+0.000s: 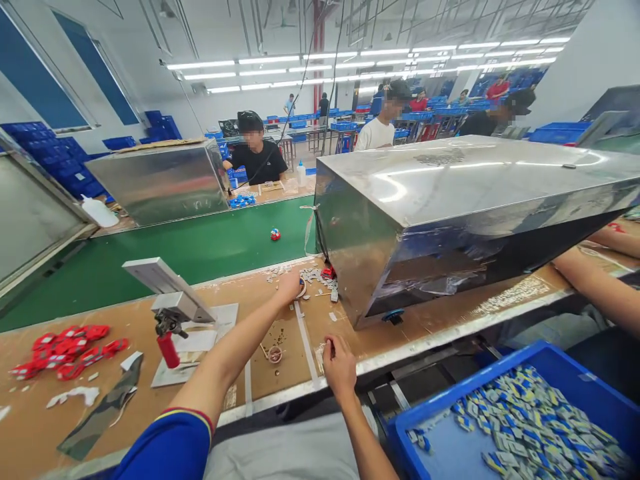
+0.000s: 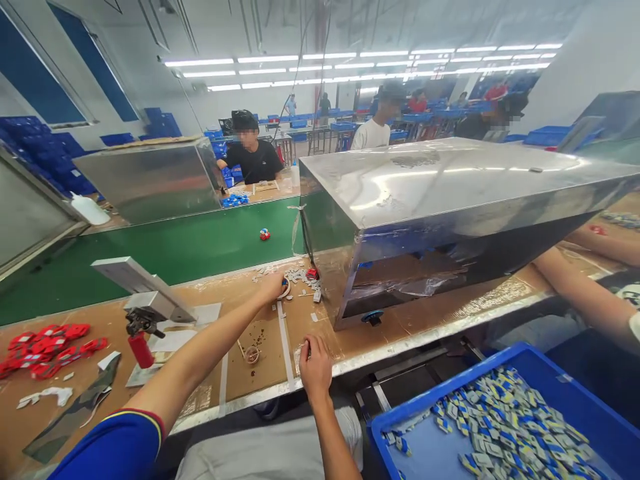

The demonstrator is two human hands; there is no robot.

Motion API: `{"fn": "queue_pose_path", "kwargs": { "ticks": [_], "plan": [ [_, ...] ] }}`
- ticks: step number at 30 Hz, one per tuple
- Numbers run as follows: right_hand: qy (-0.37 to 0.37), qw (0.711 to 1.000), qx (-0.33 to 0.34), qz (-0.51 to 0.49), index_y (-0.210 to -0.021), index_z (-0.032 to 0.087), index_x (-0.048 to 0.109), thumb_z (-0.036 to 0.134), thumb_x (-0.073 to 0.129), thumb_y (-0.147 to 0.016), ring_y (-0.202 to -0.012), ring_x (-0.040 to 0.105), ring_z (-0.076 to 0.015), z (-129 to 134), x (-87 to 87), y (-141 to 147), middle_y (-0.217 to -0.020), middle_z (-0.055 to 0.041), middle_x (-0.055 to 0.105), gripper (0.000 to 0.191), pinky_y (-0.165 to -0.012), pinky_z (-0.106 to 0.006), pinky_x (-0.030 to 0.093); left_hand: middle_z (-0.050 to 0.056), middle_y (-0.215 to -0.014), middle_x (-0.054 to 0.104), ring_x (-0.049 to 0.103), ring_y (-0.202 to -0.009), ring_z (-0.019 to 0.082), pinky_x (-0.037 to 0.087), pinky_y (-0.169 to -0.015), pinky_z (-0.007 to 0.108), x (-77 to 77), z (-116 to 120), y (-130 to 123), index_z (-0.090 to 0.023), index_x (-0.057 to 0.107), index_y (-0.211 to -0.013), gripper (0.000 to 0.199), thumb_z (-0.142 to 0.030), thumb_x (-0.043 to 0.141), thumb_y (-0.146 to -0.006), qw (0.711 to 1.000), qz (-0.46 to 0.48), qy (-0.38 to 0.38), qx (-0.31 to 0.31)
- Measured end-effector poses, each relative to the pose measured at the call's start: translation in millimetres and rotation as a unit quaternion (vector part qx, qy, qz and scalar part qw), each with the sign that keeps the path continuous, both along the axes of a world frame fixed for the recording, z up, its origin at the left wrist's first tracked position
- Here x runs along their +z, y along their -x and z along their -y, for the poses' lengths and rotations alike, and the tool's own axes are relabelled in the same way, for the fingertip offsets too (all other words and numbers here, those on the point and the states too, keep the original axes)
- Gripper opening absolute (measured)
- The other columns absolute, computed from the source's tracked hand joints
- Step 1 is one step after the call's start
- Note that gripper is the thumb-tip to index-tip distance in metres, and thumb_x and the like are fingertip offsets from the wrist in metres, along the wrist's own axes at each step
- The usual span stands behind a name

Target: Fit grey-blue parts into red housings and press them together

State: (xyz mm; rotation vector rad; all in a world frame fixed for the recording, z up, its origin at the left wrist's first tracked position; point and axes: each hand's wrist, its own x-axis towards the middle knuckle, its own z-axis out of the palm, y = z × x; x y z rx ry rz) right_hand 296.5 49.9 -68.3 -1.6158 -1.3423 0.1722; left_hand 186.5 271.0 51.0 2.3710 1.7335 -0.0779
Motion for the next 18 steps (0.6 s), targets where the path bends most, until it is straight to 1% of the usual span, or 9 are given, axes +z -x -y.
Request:
{"fn": "queue_pose_path", "kwargs": {
  "ticks": [2, 4, 7, 9, 11, 14, 16, 18],
  "plan": [
    [0.003, 1.000, -0.002, 0.004, -0.097, 0.020, 0.070, 0.024, 0.043, -0.098, -0.090, 0.066, -0.0230, 0, 2.2, 1, -0.094, -0.0087, 0.074, 0.028, -0.082, -0.034, 0.050, 0.011, -0.124, 0.067, 0.067, -0.110, 0.024, 0.058, -0.095, 0.047, 1.6, 2, -3, -0.015, 0.065, -0.123, 0.032, -0.036, 0.065, -0.098, 1.000, 0.016, 0.002, 0.003],
    [0.008, 1.000, -0.004, 0.006, -0.096, 0.020, 0.070, 0.024, 0.043, -0.099, -0.089, 0.066, -0.0222, 0, 3.9, 1, -0.093, -0.0081, 0.074, 0.028, -0.081, -0.033, 0.050, 0.010, -0.122, 0.068, 0.068, -0.109, 0.024, 0.057, -0.096, 0.047, 7.1, 5, 0, -0.014, 0.066, -0.119, 0.030, -0.035, 0.065, -0.098, 0.999, 0.038, 0.006, 0.002],
    [0.018, 1.000, -0.005, 0.004, -0.096, 0.020, 0.070, 0.025, 0.043, -0.099, -0.089, 0.065, -0.0218, 0, 4.5, 1, -0.094, -0.0082, 0.073, 0.028, -0.081, -0.033, 0.049, 0.011, -0.114, 0.072, 0.068, -0.106, 0.024, 0.054, -0.096, 0.043, 21.1, 14, 17, -0.014, 0.069, -0.115, 0.022, -0.023, 0.065, -0.095, 0.996, 0.088, 0.009, -0.009],
    [0.024, 1.000, -0.005, 0.000, -0.098, 0.019, 0.070, 0.026, 0.042, -0.100, -0.091, 0.065, -0.0222, 0, 3.7, 0, -0.096, -0.0090, 0.073, 0.029, -0.083, -0.033, 0.049, 0.010, -0.107, 0.075, 0.069, -0.102, 0.023, 0.053, -0.094, 0.037, 31.9, 27, 35, -0.014, 0.071, -0.116, 0.026, -0.015, 0.060, -0.093, 0.991, 0.134, 0.011, -0.021],
    [0.028, 1.000, -0.001, -0.004, -0.100, 0.019, 0.070, 0.027, 0.042, -0.100, -0.092, 0.065, -0.0225, 1, 2.4, -1, -0.098, -0.0097, 0.073, 0.030, -0.084, -0.034, 0.049, 0.008, -0.097, 0.076, 0.069, -0.092, 0.021, 0.052, -0.087, 0.031, 41.3, 46, 56, -0.016, 0.073, -0.116, 0.031, -0.016, 0.052, -0.093, 0.983, 0.181, 0.020, -0.031],
    [0.030, 1.000, 0.010, -0.003, -0.099, 0.018, 0.070, 0.029, 0.042, -0.101, -0.092, 0.066, -0.0224, 3, 1.7, -2, -0.097, -0.0096, 0.073, 0.030, -0.084, -0.034, 0.050, 0.005, -0.083, 0.072, 0.065, -0.075, 0.018, 0.051, -0.072, 0.029, 47.1, 86, 94, -0.016, 0.076, -0.112, 0.038, -0.028, 0.043, -0.097, 0.969, 0.241, 0.040, -0.032],
    [0.031, 0.999, 0.014, 0.002, -0.098, 0.018, 0.069, 0.030, 0.042, -0.100, -0.091, 0.067, -0.0218, 6, 2.5, -3, -0.095, -0.0092, 0.073, 0.030, -0.083, -0.033, 0.051, 0.005, -0.080, 0.071, 0.063, -0.071, 0.019, 0.050, -0.066, 0.028, 42.3, 114, 121, -0.015, 0.076, -0.112, 0.043, -0.041, 0.046, -0.095, 0.952, 0.300, 0.061, -0.018],
    [0.038, 0.999, 0.013, 0.010, -0.097, 0.019, 0.069, 0.029, 0.041, -0.100, -0.090, 0.068, -0.0215, 8, 5.0, -3, -0.094, -0.0090, 0.073, 0.030, -0.082, -0.033, 0.053, 0.006, -0.080, 0.070, 0.062, -0.071, 0.019, 0.050, -0.067, 0.030, 30.2, 141, 146, -0.015, 0.077, -0.112, 0.047, -0.049, 0.057, -0.086, 0.906, 0.409, 0.101, 0.025]
  ]
}}
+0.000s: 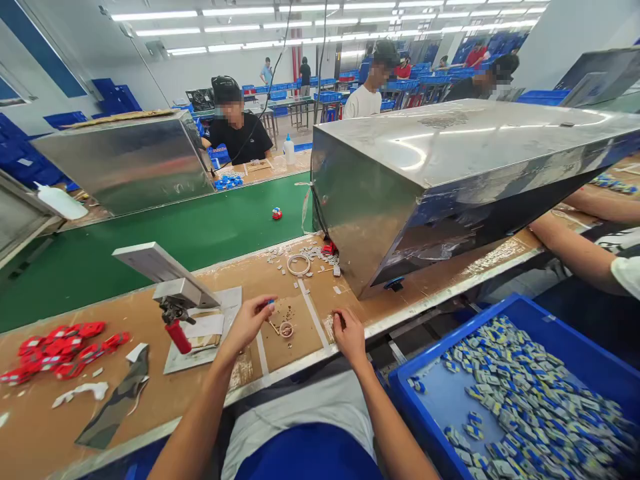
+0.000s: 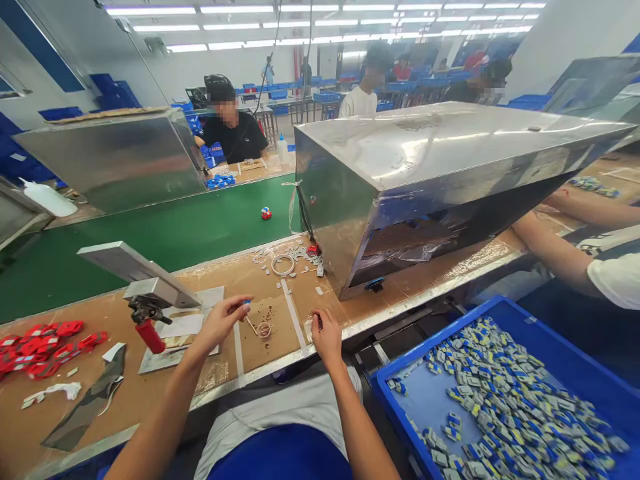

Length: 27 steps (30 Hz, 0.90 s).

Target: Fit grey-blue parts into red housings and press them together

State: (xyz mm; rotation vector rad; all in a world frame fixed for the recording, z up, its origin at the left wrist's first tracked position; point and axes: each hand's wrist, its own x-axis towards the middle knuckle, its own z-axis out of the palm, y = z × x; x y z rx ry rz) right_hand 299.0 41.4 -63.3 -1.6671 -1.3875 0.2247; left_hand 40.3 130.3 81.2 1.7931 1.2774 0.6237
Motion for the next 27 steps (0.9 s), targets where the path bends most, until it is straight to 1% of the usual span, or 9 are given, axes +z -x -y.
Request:
{"fn": "queue_pose_path", "kwargs": {
  "ticks": [4, 7, 9, 13, 16, 19, 22, 25, 27],
  "plan": [
    [0.032, 0.999, -0.006, 0.024, -0.108, 0.018, 0.068, 0.029, 0.043, -0.099, -0.091, 0.068, -0.0217, -13, 14.4, -4, -0.105, -0.0109, 0.071, 0.029, -0.082, -0.034, 0.055, 0.005, -0.074, 0.068, 0.059, -0.068, 0.019, 0.050, -0.068, 0.031, -35.7, 43, 37, -0.015, 0.079, -0.109, 0.055, -0.056, 0.068, -0.075, 0.987, 0.107, 0.096, 0.078],
    [0.070, 0.996, -0.011, 0.044, -0.127, 0.019, 0.064, 0.024, 0.049, -0.095, -0.098, 0.067, -0.0231, -49, 32.2, -13, -0.132, -0.0148, 0.061, 0.035, -0.088, -0.036, 0.054, 0.003, -0.070, 0.065, 0.054, -0.062, 0.016, 0.044, -0.059, 0.028, -60.3, 68, 51, -0.015, 0.079, -0.103, 0.052, -0.057, 0.071, -0.072, 0.975, 0.130, 0.133, 0.121],
    [0.100, 0.993, -0.028, 0.049, -0.134, 0.019, 0.061, 0.019, 0.051, -0.093, -0.103, 0.067, -0.0260, -80, 42.6, -19, -0.141, -0.0175, 0.054, 0.042, -0.089, -0.038, 0.053, 0.001, -0.066, 0.060, 0.049, -0.057, 0.014, 0.038, -0.054, 0.025, -72.1, 80, 55, -0.015, 0.078, -0.098, 0.050, -0.057, 0.071, -0.072, 0.972, 0.134, 0.147, 0.128],
    [0.147, 0.987, -0.061, 0.018, -0.117, 0.014, 0.068, 0.011, 0.047, -0.095, -0.103, 0.067, -0.0294, -127, 53.4, -23, -0.122, -0.0217, 0.061, 0.031, -0.090, -0.040, 0.051, -0.001, -0.062, 0.054, 0.046, -0.055, 0.013, 0.036, -0.053, 0.025, -85.6, 93, 58, -0.017, 0.074, -0.088, 0.041, -0.054, 0.067, -0.074, 0.974, 0.140, 0.136, 0.117],
    [0.142, 0.988, -0.056, -0.038, -0.103, 0.012, 0.071, 0.013, 0.051, -0.094, -0.106, 0.064, -0.0300, -134, 55.4, -21, -0.116, -0.0224, 0.064, 0.022, -0.094, -0.041, 0.049, -0.001, -0.063, 0.054, 0.048, -0.056, 0.014, 0.040, -0.054, 0.026, -90.7, 95, 62, -0.018, 0.071, -0.084, 0.037, -0.052, 0.066, -0.073, 0.970, 0.165, 0.125, 0.125],
    [0.119, 0.985, -0.017, -0.124, -0.101, 0.015, 0.072, 0.024, 0.063, -0.091, -0.102, 0.064, -0.0269, -121, 54.2, -20, -0.112, -0.0170, 0.068, 0.016, -0.094, -0.039, 0.051, 0.000, -0.065, 0.057, 0.052, -0.058, 0.015, 0.044, -0.056, 0.027, -92.8, 93, 67, -0.019, 0.068, -0.082, 0.036, -0.054, 0.068, -0.071, 0.962, 0.196, 0.138, 0.128],
    [0.100, 0.965, 0.022, -0.242, -0.107, 0.017, 0.073, 0.044, 0.070, -0.087, -0.088, 0.066, -0.0222, -87, 47.2, -23, -0.100, -0.0097, 0.074, 0.033, -0.085, -0.037, 0.056, 0.000, -0.063, 0.057, 0.053, -0.057, 0.015, 0.045, -0.054, 0.027, -92.4, 90, 69, -0.019, 0.067, -0.082, 0.038, -0.055, 0.069, -0.070, 0.960, 0.200, 0.153, 0.124],
    [0.083, 0.929, 0.005, -0.361, -0.113, 0.019, 0.073, 0.057, 0.073, -0.081, -0.080, 0.069, -0.0194, -28, 33.4, -36, -0.097, -0.0080, 0.076, 0.050, -0.077, -0.034, 0.059, -0.001, -0.060, 0.058, 0.052, -0.053, 0.015, 0.044, -0.052, 0.028, -91.2, 90, 69, -0.019, 0.068, -0.082, 0.036, -0.053, 0.070, -0.069, 0.964, 0.173, 0.159, 0.119],
    [0.066, 0.904, -0.056, -0.418, -0.114, 0.020, 0.073, 0.058, 0.075, -0.080, -0.079, 0.070, -0.0189, 21, 21.8, -55, -0.098, -0.0078, 0.077, 0.051, -0.074, -0.033, 0.060, 0.000, -0.062, 0.062, 0.053, -0.052, 0.015, 0.046, -0.052, 0.029, -90.8, 89, 70, -0.020, 0.068, -0.080, 0.034, -0.051, 0.072, -0.066, 0.967, 0.160, 0.155, 0.122]
  ]
}}
